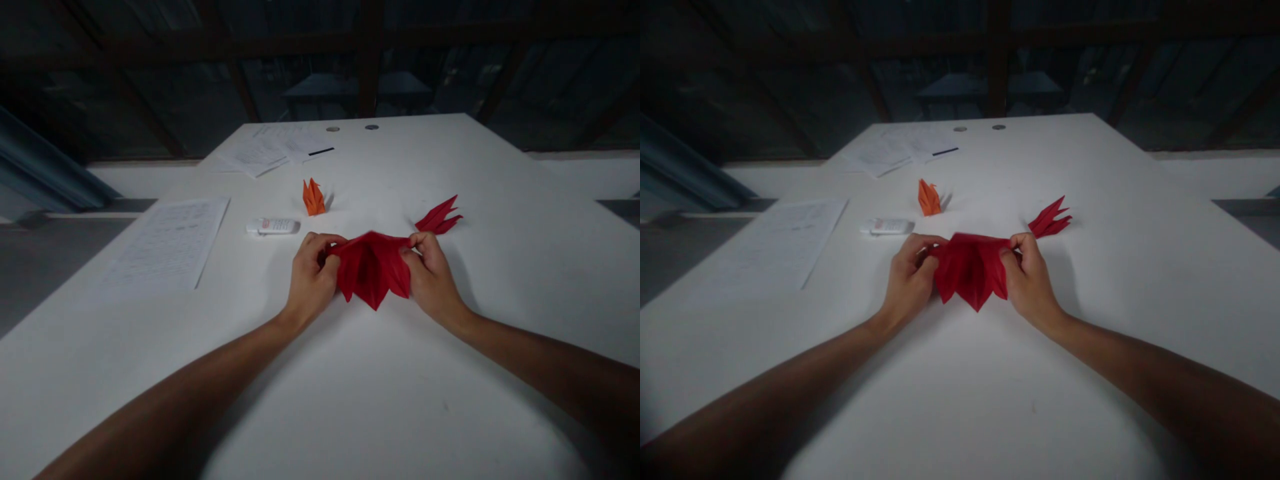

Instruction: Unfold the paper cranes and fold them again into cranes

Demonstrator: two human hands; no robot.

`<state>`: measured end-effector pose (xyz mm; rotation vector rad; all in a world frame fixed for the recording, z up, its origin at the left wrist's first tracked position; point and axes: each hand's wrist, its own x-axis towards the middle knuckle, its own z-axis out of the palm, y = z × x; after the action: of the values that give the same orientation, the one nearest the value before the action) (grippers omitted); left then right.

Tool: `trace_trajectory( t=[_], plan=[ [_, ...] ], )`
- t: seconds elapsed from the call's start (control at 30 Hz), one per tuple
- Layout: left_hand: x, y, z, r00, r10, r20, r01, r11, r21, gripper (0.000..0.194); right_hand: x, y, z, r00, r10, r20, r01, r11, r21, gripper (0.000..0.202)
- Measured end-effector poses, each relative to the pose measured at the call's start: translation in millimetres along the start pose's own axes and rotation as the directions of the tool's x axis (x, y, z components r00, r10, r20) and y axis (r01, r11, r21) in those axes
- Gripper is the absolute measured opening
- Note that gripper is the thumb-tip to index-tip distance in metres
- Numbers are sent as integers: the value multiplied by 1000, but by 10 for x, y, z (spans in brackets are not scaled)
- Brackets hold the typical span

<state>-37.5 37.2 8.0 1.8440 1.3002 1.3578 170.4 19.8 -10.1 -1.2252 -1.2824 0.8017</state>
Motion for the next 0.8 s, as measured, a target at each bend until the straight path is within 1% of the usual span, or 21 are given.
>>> trace_trajectory(
  t=[0.13, 0.23, 0.3, 0.33, 0.4, 0.5, 0.67, 0.8],
  plan=[
    [14, 6, 0, 999, 26, -34, -26, 1000, 15, 29, 33, 61, 13, 999, -12, -33, 14, 999, 38, 10],
    [16, 13, -1, 998, 41, -37, -41, 999, 14, 29, 40, 56, 11, 1000, -4, 17, 2, 997, 78, 19],
    [15, 15, -7, 998, 47, -32, -46, 999, 15, 30, 37, 27, 3, 998, -17, 55, 14, 998, 56, 29],
    [14, 14, -11, 998, 49, -27, -49, 999, 8, 31, 37, 13, -2, 997, -32, 66, 29, 999, 37, 31],
    [11, 16, -21, 998, 62, -12, -62, 998, -21, 30, 39, -7, -10, 996, -59, 70, 58, 998, 11, 27],
    [12, 37, -29, 998, 64, 13, -63, 997, -41, 23, 48, -2, -15, 997, -53, 54, 53, 999, -9, 21],
    [22, 67, -8, 999, 16, 31, -15, 999, -31, 16, 45, 9, -19, 999, -24, 38, 24, 1000, -1, 19],
    [-5, 19, 27, 996, -39, 86, 48, 993, -108, 5, 24, -24, -19, 999, -25, 44, 24, 1000, 4, 17]
  ],
)
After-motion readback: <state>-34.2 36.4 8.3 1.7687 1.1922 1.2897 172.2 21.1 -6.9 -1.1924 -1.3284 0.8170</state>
